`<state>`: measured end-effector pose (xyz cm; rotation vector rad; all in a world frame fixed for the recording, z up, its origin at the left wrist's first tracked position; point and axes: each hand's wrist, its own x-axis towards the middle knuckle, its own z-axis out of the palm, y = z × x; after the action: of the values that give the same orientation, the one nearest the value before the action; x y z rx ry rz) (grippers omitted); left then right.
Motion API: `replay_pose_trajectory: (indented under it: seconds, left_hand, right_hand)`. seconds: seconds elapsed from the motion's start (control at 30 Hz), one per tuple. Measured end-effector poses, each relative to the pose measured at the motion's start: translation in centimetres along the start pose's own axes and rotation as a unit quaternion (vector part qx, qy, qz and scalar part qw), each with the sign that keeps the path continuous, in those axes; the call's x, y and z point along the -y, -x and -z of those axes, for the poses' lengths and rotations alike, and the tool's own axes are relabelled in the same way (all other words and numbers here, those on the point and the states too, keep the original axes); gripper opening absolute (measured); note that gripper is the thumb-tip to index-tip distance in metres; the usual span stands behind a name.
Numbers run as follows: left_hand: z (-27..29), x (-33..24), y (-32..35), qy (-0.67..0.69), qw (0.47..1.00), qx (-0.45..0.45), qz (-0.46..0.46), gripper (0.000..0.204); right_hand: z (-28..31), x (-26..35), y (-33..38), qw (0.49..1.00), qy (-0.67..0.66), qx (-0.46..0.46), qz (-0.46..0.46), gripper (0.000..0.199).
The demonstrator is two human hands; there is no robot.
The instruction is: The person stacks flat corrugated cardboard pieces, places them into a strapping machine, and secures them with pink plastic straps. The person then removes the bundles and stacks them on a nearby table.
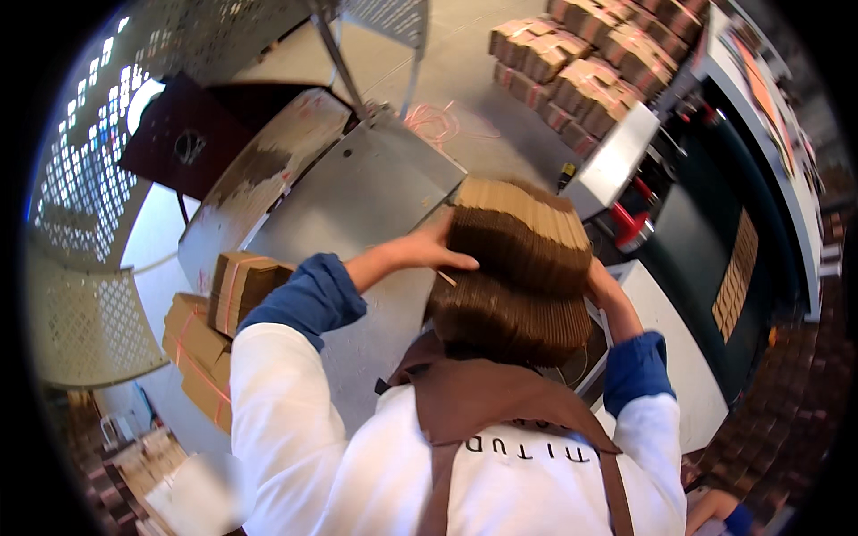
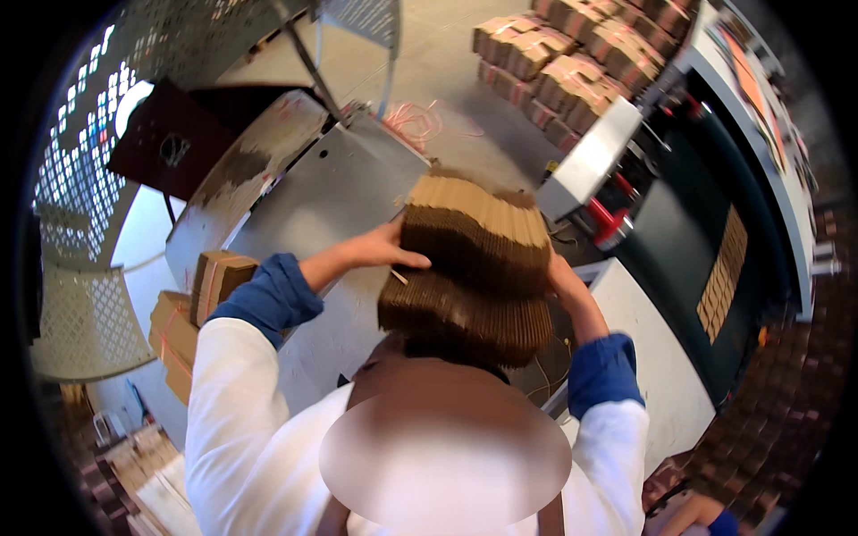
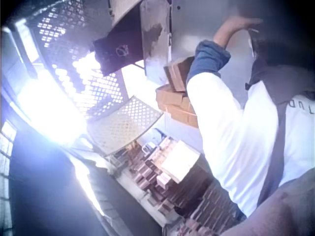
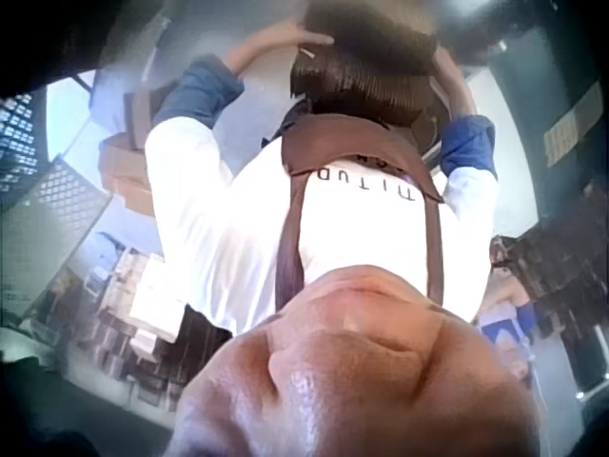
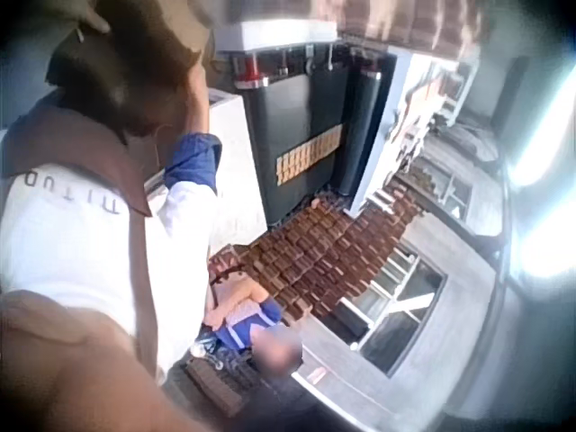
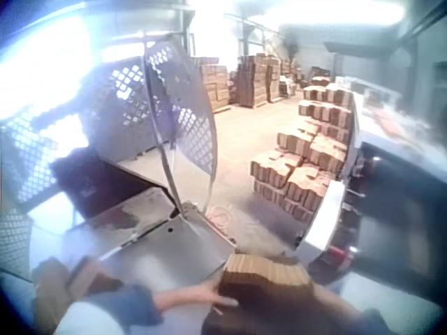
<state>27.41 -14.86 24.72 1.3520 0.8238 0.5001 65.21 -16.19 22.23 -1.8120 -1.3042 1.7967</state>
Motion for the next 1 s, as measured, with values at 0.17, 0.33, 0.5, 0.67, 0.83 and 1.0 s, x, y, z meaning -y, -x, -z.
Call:
replay_pose_trajectory:
  seconds: [0.17,0.33,0.5,0.67,0.83,1.0]
  left_hand:
    - [7.5,0.9,3.9,0.09,0.958,-0.106,0.25,0.076]
    - [21.2,9.4,2.3,0.217,0.906,-0.194,0.306,0.059]
    - [27.2,16.9,5.4,0.276,0.876,-0.179,0.352,0.064]
    - [29.2,17.5,4.9,0.221,0.87,-0.226,0.378,0.084]
    - [30.8,20.9,5.8,0.311,0.849,-0.182,0.387,0.077]
    - [31.3,19.9,4.9,0.336,0.826,-0.192,0.41,0.059]
  right_hand:
    - [-4.2,5.0,-17.7,0.986,0.051,0.156,-0.006,0.053]
    - [-11.2,17.9,-36.5,0.934,0.217,0.284,0.014,0.041]
    - [-19.6,17.2,-46.3,0.928,0.293,0.223,0.051,0.08]
    - [-22.7,23.2,-46.9,0.891,0.357,0.279,0.035,0.089]
    - [-23.7,25.4,-46.3,0.872,0.333,0.358,-0.035,0.085]
    - [-24.5,25.8,-46.6,0.834,0.39,0.39,0.005,0.072]
